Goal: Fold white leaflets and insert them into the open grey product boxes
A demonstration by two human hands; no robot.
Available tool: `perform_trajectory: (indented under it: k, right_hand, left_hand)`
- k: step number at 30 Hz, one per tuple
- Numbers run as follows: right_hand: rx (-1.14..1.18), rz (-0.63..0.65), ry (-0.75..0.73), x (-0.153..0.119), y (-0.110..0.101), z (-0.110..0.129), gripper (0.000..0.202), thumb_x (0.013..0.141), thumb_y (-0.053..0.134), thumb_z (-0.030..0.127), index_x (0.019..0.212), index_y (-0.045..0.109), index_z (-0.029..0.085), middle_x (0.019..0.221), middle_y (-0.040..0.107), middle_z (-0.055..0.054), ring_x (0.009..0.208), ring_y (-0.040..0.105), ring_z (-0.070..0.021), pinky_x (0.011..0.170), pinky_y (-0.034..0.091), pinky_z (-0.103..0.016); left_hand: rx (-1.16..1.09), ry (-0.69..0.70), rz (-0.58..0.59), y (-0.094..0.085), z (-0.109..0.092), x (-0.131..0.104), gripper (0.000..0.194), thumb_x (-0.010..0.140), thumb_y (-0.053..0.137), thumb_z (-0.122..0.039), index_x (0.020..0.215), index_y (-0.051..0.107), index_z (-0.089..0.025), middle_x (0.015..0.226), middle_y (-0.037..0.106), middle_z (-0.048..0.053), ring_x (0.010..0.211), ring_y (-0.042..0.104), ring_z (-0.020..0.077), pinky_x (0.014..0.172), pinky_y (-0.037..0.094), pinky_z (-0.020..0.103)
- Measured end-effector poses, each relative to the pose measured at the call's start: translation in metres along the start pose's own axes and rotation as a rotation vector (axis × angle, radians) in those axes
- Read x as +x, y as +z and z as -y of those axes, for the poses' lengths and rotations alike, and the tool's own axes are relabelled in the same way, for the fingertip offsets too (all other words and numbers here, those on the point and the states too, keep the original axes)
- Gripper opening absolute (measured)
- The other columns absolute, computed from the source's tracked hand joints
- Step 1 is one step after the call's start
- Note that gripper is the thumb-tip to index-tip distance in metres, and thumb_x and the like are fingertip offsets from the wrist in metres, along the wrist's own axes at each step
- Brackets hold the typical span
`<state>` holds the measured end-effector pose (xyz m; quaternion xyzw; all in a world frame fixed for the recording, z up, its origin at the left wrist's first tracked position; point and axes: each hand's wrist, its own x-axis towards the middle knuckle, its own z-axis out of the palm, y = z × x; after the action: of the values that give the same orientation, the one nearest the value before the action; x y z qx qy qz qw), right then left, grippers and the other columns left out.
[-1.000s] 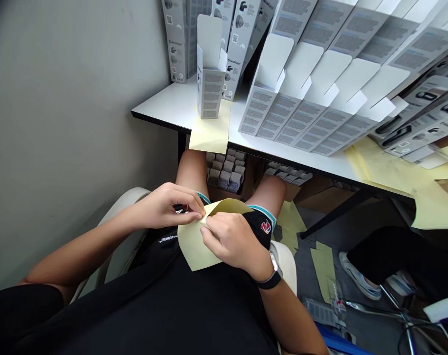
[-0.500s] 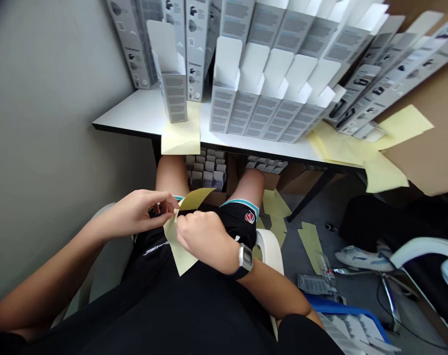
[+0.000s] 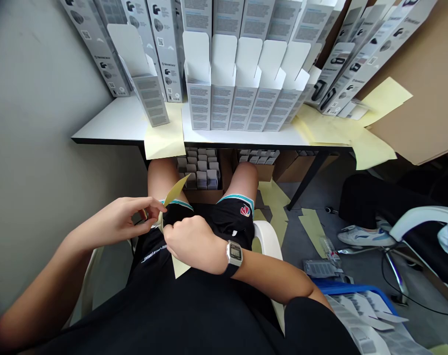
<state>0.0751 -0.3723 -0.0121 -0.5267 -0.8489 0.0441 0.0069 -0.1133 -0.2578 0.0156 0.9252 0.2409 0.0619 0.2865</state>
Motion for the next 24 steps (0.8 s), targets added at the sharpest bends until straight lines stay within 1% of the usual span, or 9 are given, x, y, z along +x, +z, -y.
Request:
perform_trajectory:
  k: [3, 6, 11, 13, 15, 17, 19, 20, 24]
  right_hand:
    - [0.038, -0.035, 0.027, -0.002, 0.004, -0.004, 0.020, 0.097, 0.047, 0.022, 0.084, 0.061, 0.015, 0.080, 0.070, -0.007, 0.073, 0.066, -0.0193, 0.054, 0.017, -0.032]
    - [0.149, -0.081, 0.055, -0.007, -0.001, -0.019, 0.023, 0.094, 0.049, 0.022, 0.073, 0.054, 0.016, 0.073, 0.065, -0.003, 0.067, 0.057, -0.0143, 0.056, 0.015, -0.032]
    - [0.431, -0.286, 0.102, -0.041, -0.032, -0.068, 0.033, 0.095, 0.045, 0.021, 0.064, 0.036, 0.017, 0.061, 0.038, 0.003, 0.058, 0.036, -0.0099, 0.059, 0.024, -0.028]
    - [0.490, -0.368, 0.223, -0.067, -0.046, -0.095, 0.033, 0.096, 0.046, 0.025, 0.064, 0.042, 0.017, 0.061, 0.038, 0.002, 0.058, 0.037, -0.0100, 0.058, 0.027, -0.026]
    - [0.542, -0.466, 0.422, -0.096, -0.057, -0.125, 0.029, 0.094, 0.051, 0.031, 0.070, 0.056, 0.016, 0.065, 0.050, 0.000, 0.059, 0.045, -0.0114, 0.057, 0.033, -0.025]
    - [0.632, -0.667, 0.602, -0.126, -0.062, -0.159, 0.023, 0.085, 0.065, 0.037, 0.077, 0.066, 0.015, 0.072, 0.060, -0.003, 0.063, 0.054, -0.0148, 0.058, 0.041, -0.025]
    - [0.780, -1.050, 0.755, -0.152, -0.061, -0.192, 0.026, 0.069, 0.079, 0.033, 0.085, 0.072, 0.014, 0.081, 0.068, -0.006, 0.069, 0.061, -0.0186, 0.063, 0.050, -0.029]
    - [0.778, -1.162, 0.776, -0.163, -0.060, -0.208, 0.028, 0.068, 0.078, 0.034, 0.088, 0.072, 0.015, 0.086, 0.070, -0.007, 0.072, 0.063, -0.0190, 0.066, 0.052, -0.030]
    - [0.786, -1.401, 0.832, -0.188, -0.054, -0.265, 0.038, 0.069, 0.068, 0.037, 0.101, 0.068, 0.015, 0.098, 0.070, -0.008, 0.074, 0.065, -0.0185, 0.069, 0.056, -0.032]
  left_hand:
    - [-0.035, -0.001, -0.051, -0.002, 0.001, -0.002, 0.021, 0.091, 0.057, -0.024, 0.112, 0.063, -0.025, 0.091, 0.069, -0.004, 0.072, 0.063, 0.0087, 0.065, 0.048, 0.019]
    - [-0.097, 0.018, -0.122, -0.005, 0.001, -0.004, 0.022, 0.094, 0.056, -0.024, 0.115, 0.061, -0.023, 0.094, 0.069, -0.002, 0.073, 0.064, 0.0085, 0.067, 0.051, 0.019]
    - [-0.189, 0.098, -0.244, -0.007, 0.004, -0.005, 0.031, 0.096, 0.057, -0.025, 0.126, 0.054, -0.024, 0.088, 0.067, -0.002, 0.074, 0.064, 0.0099, 0.068, 0.054, 0.021]
    - [-0.202, 0.122, -0.263, -0.007, 0.006, -0.004, 0.031, 0.096, 0.058, -0.026, 0.127, 0.054, -0.025, 0.089, 0.067, -0.002, 0.074, 0.064, 0.0101, 0.069, 0.054, 0.021]
    - [-0.203, 0.134, -0.263, -0.006, 0.009, -0.004, 0.031, 0.096, 0.057, -0.027, 0.127, 0.054, -0.026, 0.090, 0.067, -0.002, 0.075, 0.065, 0.0108, 0.067, 0.054, 0.021]
    - [-0.198, 0.136, -0.255, -0.004, 0.012, -0.003, 0.028, 0.096, 0.057, -0.029, 0.125, 0.056, -0.027, 0.092, 0.068, -0.002, 0.077, 0.065, 0.0117, 0.066, 0.054, 0.020]
    - [-0.186, 0.131, -0.251, -0.002, 0.015, -0.003, 0.025, 0.096, 0.058, -0.032, 0.120, 0.058, -0.027, 0.095, 0.069, -0.001, 0.080, 0.066, 0.0127, 0.067, 0.054, 0.020]
    - [-0.180, 0.126, -0.244, -0.001, 0.017, -0.003, 0.023, 0.095, 0.059, -0.033, 0.118, 0.059, -0.027, 0.096, 0.069, -0.001, 0.081, 0.066, 0.0131, 0.068, 0.054, 0.020]
    - [-0.190, 0.126, -0.202, 0.004, 0.022, 0.000, 0.027, 0.095, 0.059, -0.035, 0.122, 0.058, -0.027, 0.096, 0.070, -0.001, 0.083, 0.067, 0.0135, 0.072, 0.054, 0.020]
